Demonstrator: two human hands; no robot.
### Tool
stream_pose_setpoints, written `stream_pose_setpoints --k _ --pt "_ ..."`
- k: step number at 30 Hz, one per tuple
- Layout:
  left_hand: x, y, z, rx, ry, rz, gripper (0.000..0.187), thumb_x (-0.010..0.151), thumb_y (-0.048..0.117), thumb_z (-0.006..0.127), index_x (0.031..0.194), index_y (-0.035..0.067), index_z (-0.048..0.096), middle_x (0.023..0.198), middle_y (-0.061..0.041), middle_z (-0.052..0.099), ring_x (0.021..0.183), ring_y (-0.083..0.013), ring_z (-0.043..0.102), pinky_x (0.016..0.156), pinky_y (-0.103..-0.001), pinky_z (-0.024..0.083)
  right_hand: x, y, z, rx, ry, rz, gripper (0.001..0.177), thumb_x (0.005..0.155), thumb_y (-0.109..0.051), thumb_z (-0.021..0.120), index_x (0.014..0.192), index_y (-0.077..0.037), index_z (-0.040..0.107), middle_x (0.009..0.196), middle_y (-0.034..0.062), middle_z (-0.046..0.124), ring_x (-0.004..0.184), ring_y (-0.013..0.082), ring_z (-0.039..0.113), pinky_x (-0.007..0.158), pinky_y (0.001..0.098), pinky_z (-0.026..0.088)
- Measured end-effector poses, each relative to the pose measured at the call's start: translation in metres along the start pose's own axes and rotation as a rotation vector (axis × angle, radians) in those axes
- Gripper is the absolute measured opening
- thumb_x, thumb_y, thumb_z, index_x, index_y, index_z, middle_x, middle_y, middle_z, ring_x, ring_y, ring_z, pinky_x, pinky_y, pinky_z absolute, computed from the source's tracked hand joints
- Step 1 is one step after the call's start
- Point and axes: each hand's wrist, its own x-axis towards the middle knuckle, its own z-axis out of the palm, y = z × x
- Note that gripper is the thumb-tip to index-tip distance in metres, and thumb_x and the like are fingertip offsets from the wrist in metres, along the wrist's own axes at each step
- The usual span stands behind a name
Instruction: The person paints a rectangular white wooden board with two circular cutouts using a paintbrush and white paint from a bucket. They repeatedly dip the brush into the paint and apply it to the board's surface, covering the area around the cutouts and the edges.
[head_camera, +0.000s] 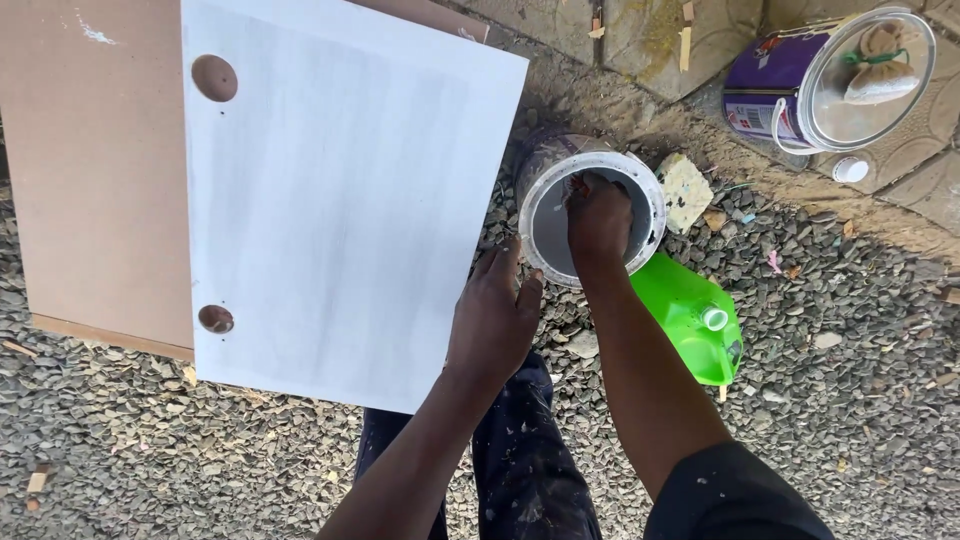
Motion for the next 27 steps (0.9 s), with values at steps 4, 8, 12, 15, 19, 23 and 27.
stream_pose_setpoints --k 4,8,12,15,19,23,27 --pt "0.001 -0.003 0.005 -0.056 -0.007 -0.043 0.056 0.102 0.025 0.046 0.148 -0.007 0.046 0.145 -0.034 0.050 0.136 -0.0547 0.047 0.106 -0.066 0.045 0.013 0.005 0.011 -0.062 -0.033 -0.009 0.032 0.094 -0.020 0.064 0.123 -0.013 0.075 0.099 0.0207 0.072 0.094 0.0410 0.074 0.076 0.0532 0.062" --pt "0.000 -0.006 0.005 -0.173 -0.034 -0.127 0.059 0.103 0.024 0.041 0.153 -0.007 0.039 0.145 -0.036 0.049 0.138 -0.0559 0.044 0.108 -0.068 0.042 0.004 0.002 0.004 0.022 -0.038 0.001 0.034 0.092 -0.020 0.066 0.124 -0.012 0.074 0.099 0.0201 0.074 0.095 0.0402 0.074 0.075 0.0531 0.062" --pt "0.001 -0.015 0.010 -0.278 -0.060 -0.215 0.063 0.102 0.027 0.040 0.159 0.001 0.032 0.146 -0.035 0.050 0.138 -0.0564 0.043 0.108 -0.071 0.041 0.001 0.021 -0.007 0.437 -0.143 0.198 0.027 0.084 -0.022 0.066 0.108 -0.017 0.078 0.069 0.0058 0.070 0.064 0.0181 0.071 0.053 0.0329 0.052" --pt "0.007 -0.025 0.017 -0.303 -0.058 -0.241 0.065 0.101 0.027 0.040 0.161 0.005 0.030 0.150 -0.032 0.049 0.141 -0.0529 0.042 0.110 -0.068 0.041 -0.012 0.012 -0.024 0.747 -0.283 0.440 0.031 0.078 -0.016 0.061 0.104 -0.010 0.079 0.065 0.0141 0.056 0.053 0.0188 0.055 0.044 0.0326 0.038" --pt "0.009 -0.029 0.023 -0.364 -0.061 -0.246 0.065 0.100 0.024 0.042 0.162 0.005 0.029 0.152 -0.032 0.047 0.142 -0.0532 0.039 0.112 -0.068 0.040 -0.032 -0.012 -0.049 0.929 -0.305 0.470 0.029 0.079 -0.013 0.063 0.104 -0.005 0.075 0.065 0.0176 0.057 0.051 0.0220 0.054 0.041 0.0314 0.036" --pt "0.012 -0.033 0.035 -0.511 -0.073 -0.196 0.066 0.098 0.015 0.042 0.160 -0.001 0.027 0.155 -0.034 0.041 0.145 -0.0508 0.037 0.115 -0.064 0.038 -0.036 -0.016 -0.045 0.734 -0.438 0.258 0.022 0.084 -0.011 0.061 0.102 -0.003 0.071 0.067 0.0112 0.063 0.057 0.0145 0.060 0.045 0.0228 0.039" --pt "0.006 -0.011 0.032 -0.523 -0.007 -0.135 0.060 0.097 0.007 0.041 0.156 -0.005 0.035 0.147 -0.036 0.050 0.134 -0.0496 0.053 0.104 -0.057 0.051 -0.037 -0.021 -0.057 0.712 -0.487 0.265 0.013 0.085 -0.016 0.062 0.090 -0.008 0.071 0.064 0.0086 0.060 0.054 0.0144 0.056 0.044 0.0250 0.037"
